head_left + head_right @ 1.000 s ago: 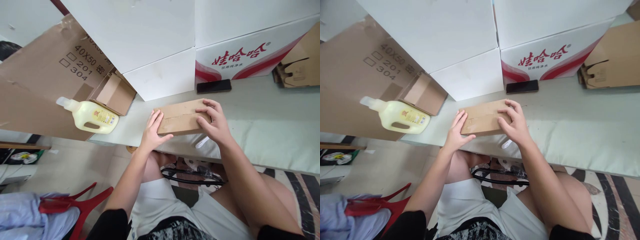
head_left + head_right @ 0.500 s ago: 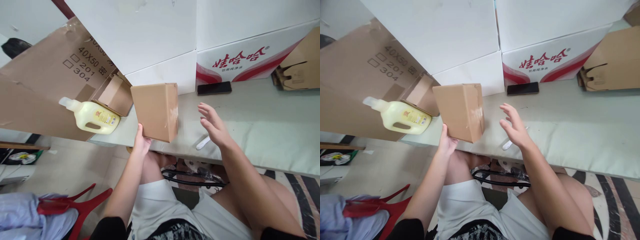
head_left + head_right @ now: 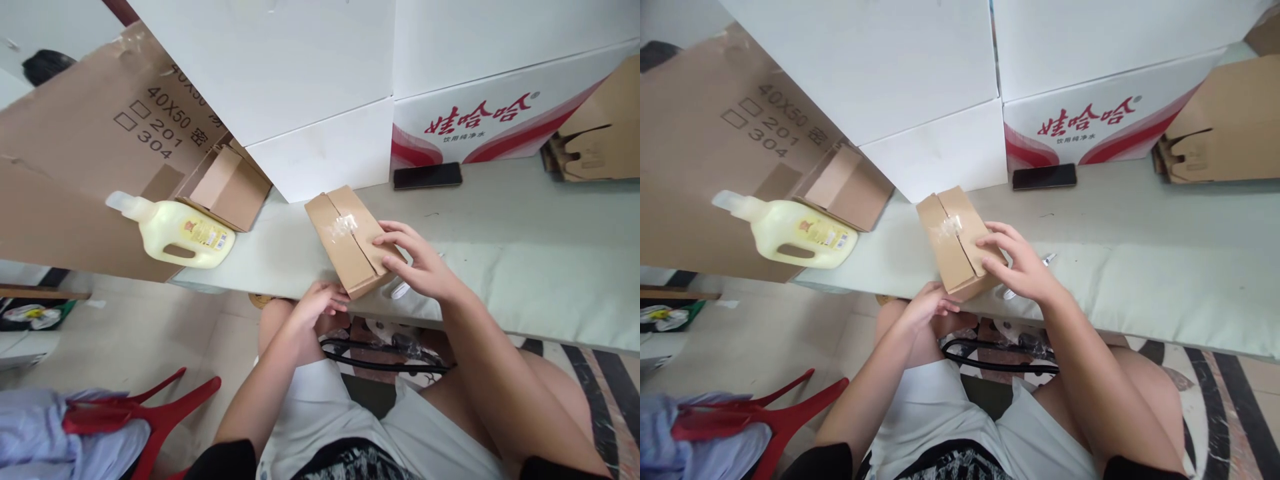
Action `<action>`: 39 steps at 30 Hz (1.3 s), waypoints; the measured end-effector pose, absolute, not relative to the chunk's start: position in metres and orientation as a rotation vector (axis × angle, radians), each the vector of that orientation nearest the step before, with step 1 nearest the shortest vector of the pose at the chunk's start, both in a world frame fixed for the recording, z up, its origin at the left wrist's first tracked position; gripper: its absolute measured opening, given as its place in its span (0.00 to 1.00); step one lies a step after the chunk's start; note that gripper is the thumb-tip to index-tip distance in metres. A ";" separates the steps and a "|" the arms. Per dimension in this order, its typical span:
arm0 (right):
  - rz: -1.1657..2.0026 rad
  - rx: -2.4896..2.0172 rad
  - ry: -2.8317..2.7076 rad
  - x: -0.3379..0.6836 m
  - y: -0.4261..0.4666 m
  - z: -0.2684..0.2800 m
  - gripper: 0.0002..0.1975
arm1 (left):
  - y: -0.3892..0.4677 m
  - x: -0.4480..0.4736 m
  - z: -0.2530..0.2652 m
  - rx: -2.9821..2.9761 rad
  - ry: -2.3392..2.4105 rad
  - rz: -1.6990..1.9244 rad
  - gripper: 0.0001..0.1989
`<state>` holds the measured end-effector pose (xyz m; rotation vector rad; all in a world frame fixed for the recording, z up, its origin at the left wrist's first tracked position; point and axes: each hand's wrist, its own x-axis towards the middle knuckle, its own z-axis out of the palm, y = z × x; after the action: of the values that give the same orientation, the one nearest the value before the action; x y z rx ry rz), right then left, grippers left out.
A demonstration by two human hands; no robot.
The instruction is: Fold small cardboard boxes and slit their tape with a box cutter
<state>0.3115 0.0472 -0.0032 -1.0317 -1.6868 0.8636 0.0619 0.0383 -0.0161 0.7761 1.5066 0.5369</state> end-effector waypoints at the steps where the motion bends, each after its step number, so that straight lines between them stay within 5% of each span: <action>1: 0.880 -1.048 -1.693 0.311 0.047 -0.003 0.14 | 0.039 0.058 -0.013 0.854 1.562 0.579 0.07; 6: 0.904 -1.085 -1.712 0.309 0.048 -0.003 0.13 | 0.043 0.055 0.015 1.321 1.658 0.960 0.04; 13: 0.882 -1.191 -1.633 0.319 0.048 -0.003 0.13 | 0.045 0.084 0.030 2.374 1.352 1.177 0.16; 21: 0.867 -1.197 -1.654 0.321 0.046 0.001 0.20 | 0.051 0.087 -0.003 2.565 1.004 1.330 0.20; 24: 0.784 -1.519 -1.535 0.322 0.047 0.005 0.20 | 0.055 0.078 -0.026 2.561 1.094 1.600 0.23; 29: 0.782 -2.294 -1.597 0.327 0.052 0.000 0.22 | 0.051 0.074 -0.038 2.450 1.206 1.488 0.23; 39: 0.839 -2.434 -1.853 0.331 0.050 0.000 0.18 | 0.049 0.071 -0.043 2.440 1.207 1.477 0.26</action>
<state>0.3315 0.0497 -0.0005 -2.4339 -1.8530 0.8386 0.0706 0.0488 -0.0430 2.4402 1.2069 1.4765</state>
